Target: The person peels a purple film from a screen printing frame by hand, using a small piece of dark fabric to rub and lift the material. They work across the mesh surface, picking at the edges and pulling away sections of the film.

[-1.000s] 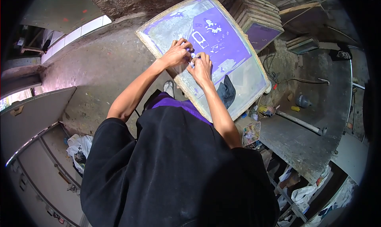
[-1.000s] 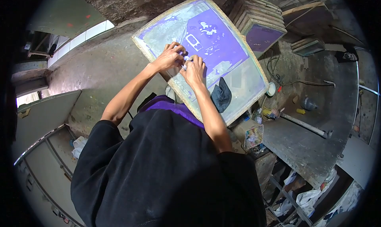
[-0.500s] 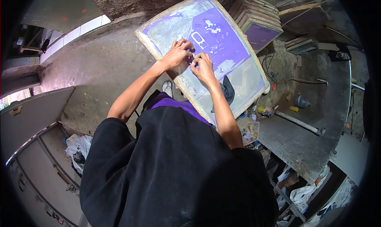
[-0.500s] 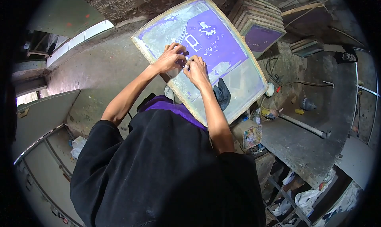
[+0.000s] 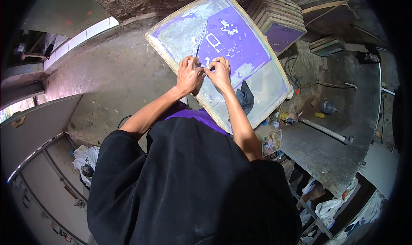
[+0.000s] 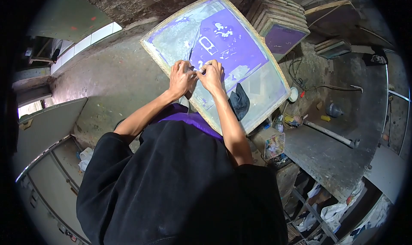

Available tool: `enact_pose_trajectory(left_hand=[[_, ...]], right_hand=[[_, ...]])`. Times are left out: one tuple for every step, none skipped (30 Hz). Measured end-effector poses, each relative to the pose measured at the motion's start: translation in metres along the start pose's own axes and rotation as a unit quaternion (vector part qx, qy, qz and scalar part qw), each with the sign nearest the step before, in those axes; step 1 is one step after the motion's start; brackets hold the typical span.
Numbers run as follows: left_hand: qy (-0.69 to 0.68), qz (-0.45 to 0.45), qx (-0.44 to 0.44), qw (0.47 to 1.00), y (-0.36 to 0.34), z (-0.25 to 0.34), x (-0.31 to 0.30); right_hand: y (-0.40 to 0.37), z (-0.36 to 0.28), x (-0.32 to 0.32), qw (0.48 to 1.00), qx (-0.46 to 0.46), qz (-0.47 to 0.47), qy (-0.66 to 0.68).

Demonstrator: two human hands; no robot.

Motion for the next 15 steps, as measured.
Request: enact_pose_trajectory(left_hand=[[0.007, 0.009, -0.007, 1.0, -0.002, 0.0, 0.001], [0.007, 0.008, -0.009, 1.0, -0.004, 0.0, 0.004], [0.007, 0.025, -0.009, 1.0, -0.006, 0.0, 0.006], [0.007, 0.041, -0.009, 0.999, -0.008, 0.002, 0.008], [0.008, 0.057, -0.009, 0.998, -0.01, 0.002, 0.009], [0.008, 0.057, -0.011, 0.998, -0.011, 0.003, 0.011], [0.008, 0.061, -0.01, 0.998, -0.012, 0.004, 0.013], [0.008, 0.065, -0.009, 0.998, -0.013, 0.004, 0.014], [0.008, 0.069, -0.008, 0.998, -0.014, 0.004, 0.016], [0.007, 0.07, -0.009, 0.997, -0.014, 0.005, 0.017], [0.016, 0.073, -0.009, 0.997, -0.014, 0.006, 0.019], [0.026, 0.076, -0.008, 0.997, -0.013, 0.007, 0.02], [0.035, 0.079, -0.007, 0.996, -0.013, 0.008, 0.021], [0.035, 0.08, -0.008, 0.996, -0.012, 0.01, 0.023], [0.032, 0.076, -0.025, 0.996, -0.011, 0.014, 0.022]], right_hand=[[0.0, 0.001, 0.001, 1.0, 0.001, 0.004, 0.003], [-0.001, 0.002, 0.002, 1.0, 0.004, 0.007, 0.006], [-0.002, 0.004, 0.004, 1.0, 0.003, 0.005, 0.005], [-0.002, 0.005, 0.005, 1.0, 0.001, 0.009, 0.012], [-0.001, 0.006, 0.005, 1.0, -0.001, 0.013, 0.018], [-0.001, 0.006, 0.006, 1.0, -0.004, 0.017, 0.025], [-0.001, 0.006, 0.006, 1.0, -0.005, 0.015, 0.025], [0.0, 0.007, 0.007, 1.0, -0.002, 0.009, 0.024], [0.0, 0.008, 0.007, 1.0, 0.001, 0.004, 0.023], [0.0, 0.008, 0.007, 1.0, 0.004, -0.001, 0.021], [-0.001, 0.008, 0.006, 1.0, 0.004, -0.002, 0.02], [-0.001, 0.007, 0.006, 1.0, 0.003, 0.0, 0.021], [-0.002, 0.006, 0.006, 1.0, 0.002, 0.002, 0.021], [-0.001, 0.005, 0.005, 1.0, 0.001, 0.004, 0.022], [-0.001, 0.006, 0.005, 1.0, 0.0, 0.005, 0.022]])
Point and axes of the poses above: each hand's wrist, its own y-axis towards the middle knuckle, its own x-axis out of the palm, z = x × y, the point moved 2 cm from there along y, towards the middle knuckle, and after that the axes turned 7 degrees about -y, right-handed, at the moved point
